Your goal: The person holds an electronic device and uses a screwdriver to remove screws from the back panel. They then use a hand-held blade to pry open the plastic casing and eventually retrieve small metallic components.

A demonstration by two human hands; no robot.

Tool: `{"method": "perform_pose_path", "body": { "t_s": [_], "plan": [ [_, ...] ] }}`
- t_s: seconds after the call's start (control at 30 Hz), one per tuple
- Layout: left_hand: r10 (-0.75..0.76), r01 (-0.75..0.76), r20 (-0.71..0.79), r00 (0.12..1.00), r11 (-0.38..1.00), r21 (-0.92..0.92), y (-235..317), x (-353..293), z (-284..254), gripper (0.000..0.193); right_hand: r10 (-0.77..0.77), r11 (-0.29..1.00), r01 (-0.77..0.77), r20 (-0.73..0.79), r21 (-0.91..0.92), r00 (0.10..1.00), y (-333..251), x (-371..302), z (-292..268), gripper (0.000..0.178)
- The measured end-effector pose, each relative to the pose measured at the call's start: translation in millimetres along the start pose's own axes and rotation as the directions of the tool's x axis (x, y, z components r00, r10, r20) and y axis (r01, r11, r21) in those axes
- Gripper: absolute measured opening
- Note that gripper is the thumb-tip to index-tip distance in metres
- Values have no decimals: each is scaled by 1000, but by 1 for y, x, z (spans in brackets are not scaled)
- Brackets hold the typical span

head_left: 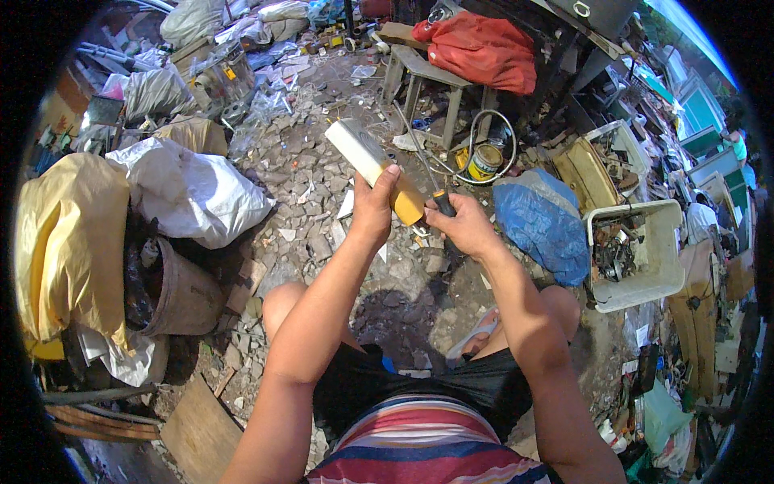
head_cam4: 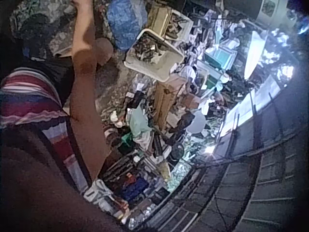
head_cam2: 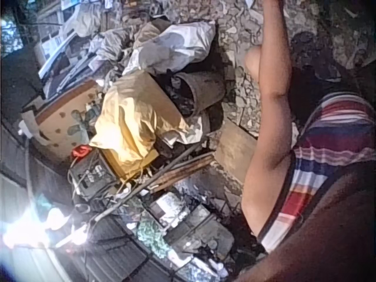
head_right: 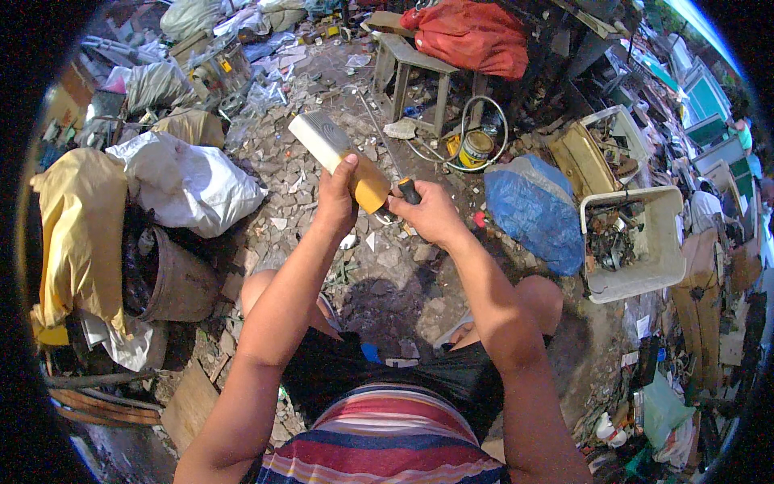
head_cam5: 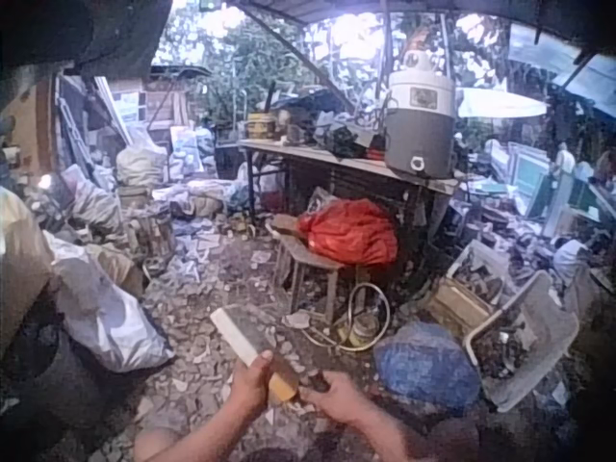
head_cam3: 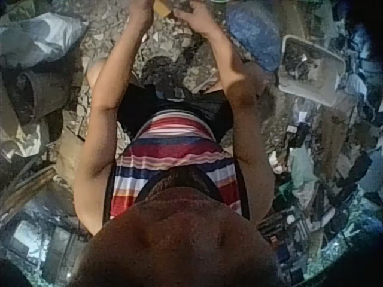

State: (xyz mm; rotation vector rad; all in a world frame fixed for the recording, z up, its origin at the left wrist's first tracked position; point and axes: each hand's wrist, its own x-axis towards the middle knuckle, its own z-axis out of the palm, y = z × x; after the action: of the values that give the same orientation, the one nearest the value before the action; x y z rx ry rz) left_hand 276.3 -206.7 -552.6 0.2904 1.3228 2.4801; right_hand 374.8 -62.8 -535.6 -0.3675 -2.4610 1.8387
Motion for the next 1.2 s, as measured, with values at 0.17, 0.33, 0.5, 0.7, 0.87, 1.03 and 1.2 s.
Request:
{"method": "perform_pose_path", "body": {
  "t_s": [0.17, 0.33, 0.5, 0.7, 0.87, 1.03, 1.2],
  "plan": [
    [9, -9, 1, 1000, 999, 38, -2, 2, -2, 49, -63, 991, 59, -26, -119, 998, 7, 4, 1, 19],
    [-9, 9, 14, 1000, 1000, 15, 1, -1, 0, 49, -19, 1000, 19, -18, -6, 1000, -7, -3, 0, 17],
    [4, -4, 15, 1000, 1000, -6, 2, -2, 1, 48, -25, 973, 15, -42, -231, 999, -8, -2, -2, 17],
    [-14, 14, 9, 1000, 1000, 9, 5, -1, -8, 50, -120, 990, 113, -85, -80, 989, -1, 0, 0, 18],
    [-203, 212, 65, 977, 957, -197, 30, -5, 5, 62, -30, 986, 57, -170, 156, 985, -16, -4, -36, 20],
    [-204, 217, 80, 976, 947, -237, 51, -7, -7, 86, -217, 917, 337, -442, 213, 870, -42, 13, -113, 23],
    [-312, 318, 73, 947, 942, -105, 33, -23, -2, 77, -240, 960, 266, -731, -82, 639, -96, 41, -275, 24]
  ]
}}
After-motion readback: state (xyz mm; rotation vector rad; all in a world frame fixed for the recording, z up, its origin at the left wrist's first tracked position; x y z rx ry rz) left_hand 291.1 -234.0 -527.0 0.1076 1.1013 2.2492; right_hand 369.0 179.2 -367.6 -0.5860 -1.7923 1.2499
